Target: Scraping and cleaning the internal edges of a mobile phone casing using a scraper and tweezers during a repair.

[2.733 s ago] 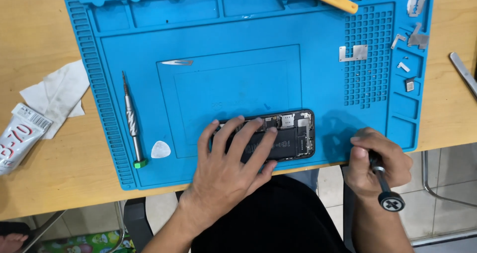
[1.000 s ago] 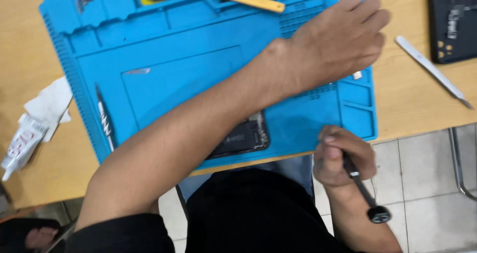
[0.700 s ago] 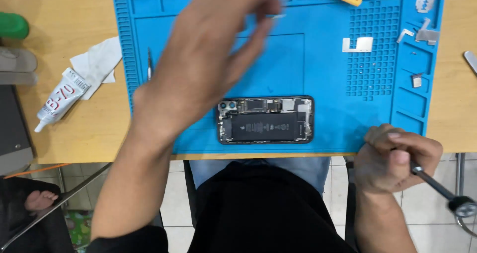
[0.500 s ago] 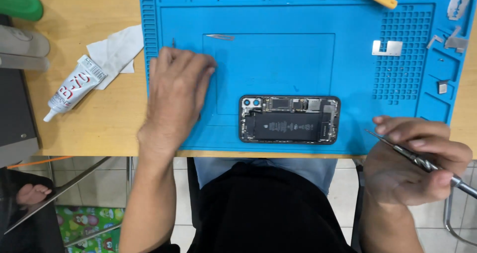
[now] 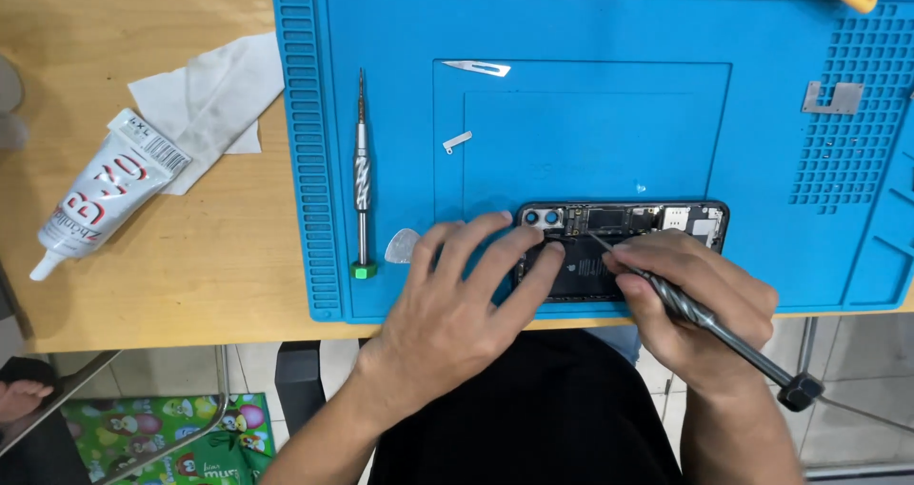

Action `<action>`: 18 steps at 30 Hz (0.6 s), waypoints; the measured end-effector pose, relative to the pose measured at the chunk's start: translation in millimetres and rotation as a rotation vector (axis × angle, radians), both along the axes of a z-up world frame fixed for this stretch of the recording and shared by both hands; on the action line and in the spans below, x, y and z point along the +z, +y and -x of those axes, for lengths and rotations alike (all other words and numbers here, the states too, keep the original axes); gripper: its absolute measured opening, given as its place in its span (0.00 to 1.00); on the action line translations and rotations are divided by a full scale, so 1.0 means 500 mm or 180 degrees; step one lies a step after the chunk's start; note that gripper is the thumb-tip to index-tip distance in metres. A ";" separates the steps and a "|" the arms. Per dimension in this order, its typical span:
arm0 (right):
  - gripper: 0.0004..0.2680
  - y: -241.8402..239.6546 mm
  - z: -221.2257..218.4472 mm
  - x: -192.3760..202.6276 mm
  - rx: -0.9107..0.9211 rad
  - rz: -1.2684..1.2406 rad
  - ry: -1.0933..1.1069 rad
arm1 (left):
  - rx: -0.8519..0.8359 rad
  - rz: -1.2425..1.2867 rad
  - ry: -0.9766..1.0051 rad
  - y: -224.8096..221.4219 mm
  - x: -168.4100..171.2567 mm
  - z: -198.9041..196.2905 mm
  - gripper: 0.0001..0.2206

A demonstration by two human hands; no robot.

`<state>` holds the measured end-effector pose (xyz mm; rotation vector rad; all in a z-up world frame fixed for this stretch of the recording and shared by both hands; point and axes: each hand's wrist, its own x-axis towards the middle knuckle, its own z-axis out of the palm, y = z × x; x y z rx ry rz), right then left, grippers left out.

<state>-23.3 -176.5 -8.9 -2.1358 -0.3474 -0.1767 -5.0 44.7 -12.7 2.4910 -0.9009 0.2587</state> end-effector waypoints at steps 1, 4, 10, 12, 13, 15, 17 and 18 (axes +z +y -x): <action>0.06 0.003 -0.005 0.002 -0.0013 0.0012 0.0026 | -0.0013 0.0012 0.0026 0.000 -0.002 -0.002 0.08; 0.04 0.009 -0.016 0.006 0.0154 0.0109 0.0163 | -0.0010 0.0131 0.0010 0.000 -0.003 -0.006 0.06; 0.04 0.007 -0.019 -0.003 0.0238 0.0100 0.0109 | -0.0033 0.0200 0.0147 0.003 -0.001 -0.013 0.05; 0.05 0.006 -0.016 0.000 0.0160 0.0073 0.0138 | 0.0001 0.0220 0.0148 0.001 -0.001 -0.014 0.04; 0.05 0.006 -0.018 0.000 0.0160 0.0072 0.0143 | 0.0001 0.0218 0.0152 0.002 -0.002 -0.015 0.04; 0.05 0.006 -0.019 0.002 0.0145 0.0142 0.0182 | -0.0045 0.0190 0.0190 0.003 -0.003 -0.014 0.06; 0.05 0.010 -0.024 0.003 0.0164 0.0151 0.0164 | -0.0039 0.0201 0.0190 0.002 -0.004 -0.014 0.05; 0.04 0.012 -0.027 0.004 0.0189 0.0161 0.0132 | -0.0027 0.0213 0.0177 0.001 -0.004 -0.015 0.05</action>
